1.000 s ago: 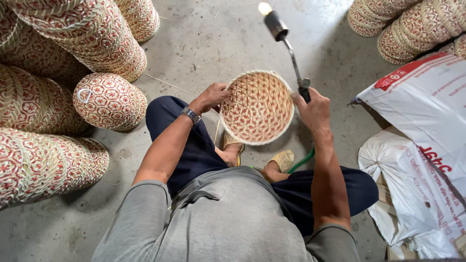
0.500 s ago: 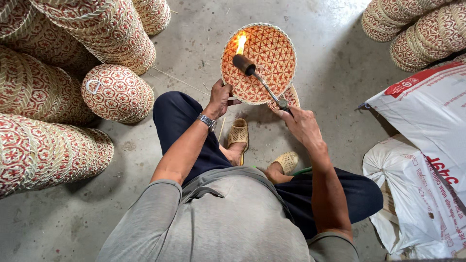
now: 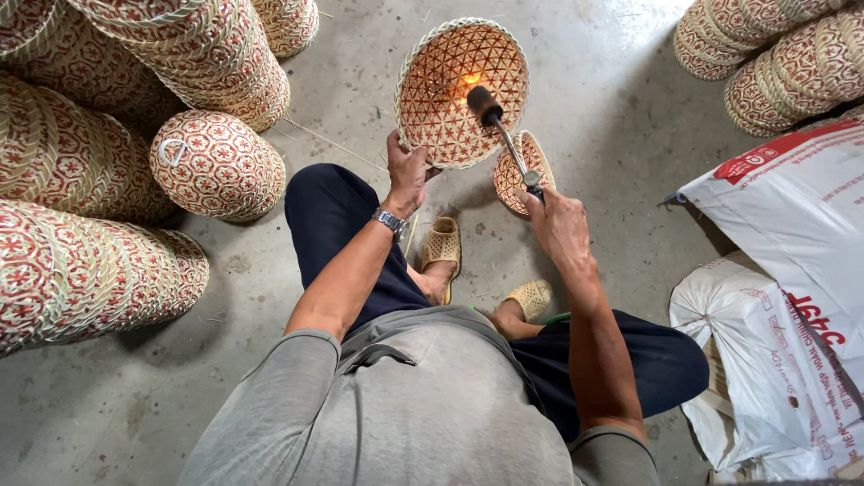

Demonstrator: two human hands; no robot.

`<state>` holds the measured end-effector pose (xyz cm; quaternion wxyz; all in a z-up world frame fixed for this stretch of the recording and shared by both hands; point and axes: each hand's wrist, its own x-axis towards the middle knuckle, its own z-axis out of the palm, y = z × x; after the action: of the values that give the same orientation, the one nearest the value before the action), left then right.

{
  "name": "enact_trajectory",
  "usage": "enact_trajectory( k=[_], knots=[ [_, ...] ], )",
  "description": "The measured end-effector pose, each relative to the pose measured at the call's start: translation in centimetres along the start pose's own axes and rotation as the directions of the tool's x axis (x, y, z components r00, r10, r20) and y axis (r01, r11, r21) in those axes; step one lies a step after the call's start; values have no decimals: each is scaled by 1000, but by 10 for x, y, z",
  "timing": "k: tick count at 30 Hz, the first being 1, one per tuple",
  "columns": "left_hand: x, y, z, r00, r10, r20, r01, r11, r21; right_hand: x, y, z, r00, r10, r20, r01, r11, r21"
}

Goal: The person sits on the floor and uses a handheld blowtorch to apply heat to the surface of woven baskets. They systematically rotate each basket to treat the exterior and interior surfaces, then place the finished items into a stack.

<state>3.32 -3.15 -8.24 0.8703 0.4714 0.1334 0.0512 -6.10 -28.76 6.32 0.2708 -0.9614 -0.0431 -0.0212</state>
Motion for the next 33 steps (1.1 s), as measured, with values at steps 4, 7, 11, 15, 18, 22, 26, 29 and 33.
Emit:
enact_trajectory(
  k=[4,7,11,15,18,22,26,29,33],
  knots=[
    [1,-8,3,999,-19,-38,17,998,-55,1,-14,-7,994,-23,109,22,1000,5],
    [9,-5,-5,979,202,26,-197,973,-120,-11,-23,-18,996,-27,89,23,999,43],
    [15,12,-10,990,126,-64,-134,980,-144,-27,-24,-35,975,145,167,-152,988,28],
    [17,24,-7,986,131,-103,-151,962,-229,-37,-16,-36,996,9,87,-11,1000,21],
    [13,23,-5,987,103,-121,-128,966,-224,-31,-14,-36,982,164,88,-168,985,38],
    [4,25,-4,989,119,-83,-128,984,-122,-21,-12,-44,969,220,114,-228,972,58],
    [-7,26,-3,994,57,-98,-68,991,-112,-16,-7,-46,990,133,42,-137,985,104],
    [-11,27,-2,996,48,-80,-58,991,-122,-11,-6,-50,986,151,74,-153,988,18],
    [-14,23,0,999,20,-38,-23,994,-103,-1,-9,-51,982,186,40,-189,979,82]
  ],
)
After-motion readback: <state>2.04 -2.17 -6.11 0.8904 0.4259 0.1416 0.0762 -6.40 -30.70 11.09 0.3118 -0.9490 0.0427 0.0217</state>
